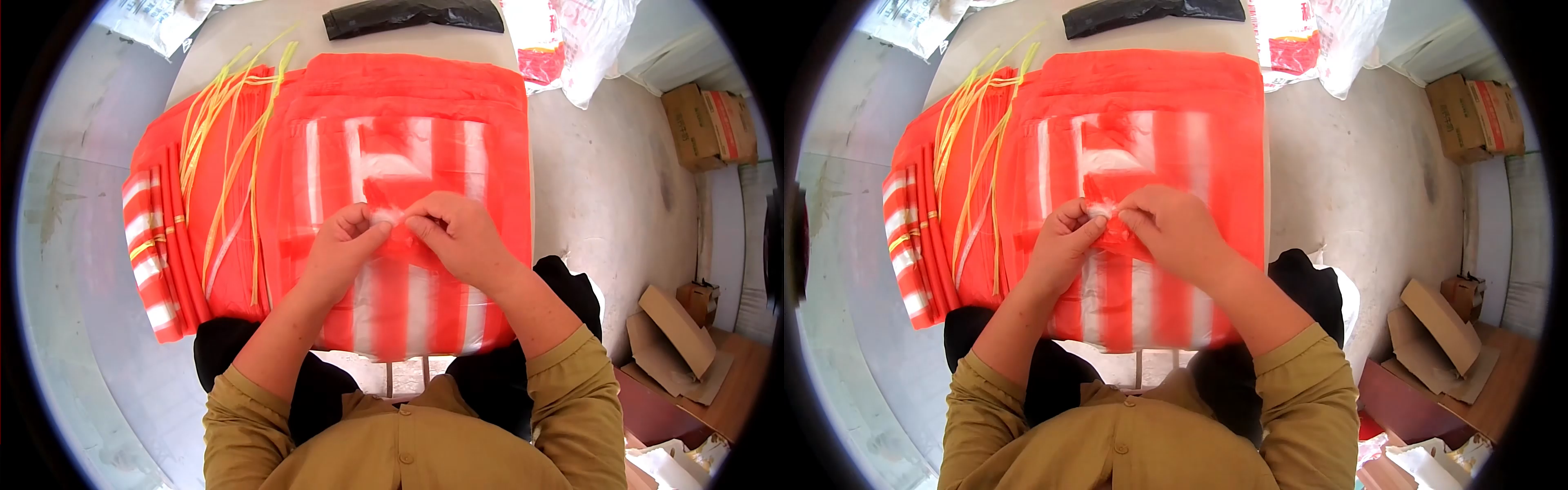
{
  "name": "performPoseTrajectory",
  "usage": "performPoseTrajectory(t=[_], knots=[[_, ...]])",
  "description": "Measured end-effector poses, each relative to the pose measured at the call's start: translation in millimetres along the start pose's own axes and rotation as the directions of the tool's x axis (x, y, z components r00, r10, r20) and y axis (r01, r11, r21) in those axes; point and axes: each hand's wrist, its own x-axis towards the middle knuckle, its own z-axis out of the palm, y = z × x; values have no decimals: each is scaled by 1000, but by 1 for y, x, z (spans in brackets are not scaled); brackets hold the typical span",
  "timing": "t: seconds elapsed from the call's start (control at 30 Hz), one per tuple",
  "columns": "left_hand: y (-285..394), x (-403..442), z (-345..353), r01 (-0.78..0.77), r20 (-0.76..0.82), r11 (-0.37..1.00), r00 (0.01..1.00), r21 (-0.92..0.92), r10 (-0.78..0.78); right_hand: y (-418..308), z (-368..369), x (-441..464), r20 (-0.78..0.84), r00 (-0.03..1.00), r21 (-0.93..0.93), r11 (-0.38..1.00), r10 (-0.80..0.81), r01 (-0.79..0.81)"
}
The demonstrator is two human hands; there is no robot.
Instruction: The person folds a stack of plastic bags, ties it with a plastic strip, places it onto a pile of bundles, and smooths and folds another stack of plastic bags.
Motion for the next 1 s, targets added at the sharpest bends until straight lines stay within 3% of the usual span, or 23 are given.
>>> performPoseTrajectory(t=[0.07,0.17,0.2,0.27,0.37,0.47,0.57,0.77,1.0], knots=[[-1,1,0,9,3,1000,1000,-16,-9,0,-6,1,-100,994,-36,998,-46,42],[-2,0,1,11,-16,1000,1000,1,-11,-5,-28,7,-385,923,93,994,-16,56],[-2,0,1,9,-24,1000,1000,14,-8,-2,-31,6,-397,894,-95,978,-210,187],[-1,0,1,-4,-19,1000,1000,23,5,4,-35,6,-313,761,-454,793,-568,406],[2,-1,0,0,-8,1000,1000,22,0,-9,-10,0,-82,851,-388,803,-519,452],[-1,-1,0,-2,-3,1000,1000,12,2,0,11,-4,-5,953,-322,903,-303,286],[-1,0,-4,-14,16,1000,1000,19,13,5,17,-4,-51,953,-284,919,-299,273],[0,0,-2,-10,25,1000,1000,24,10,2,12,-4,-21,997,-11,997,-71,71],[6,-2,7,-5,2,1000,1000,14,5,0,0,2,-108,994,23,1000,-11,13]])
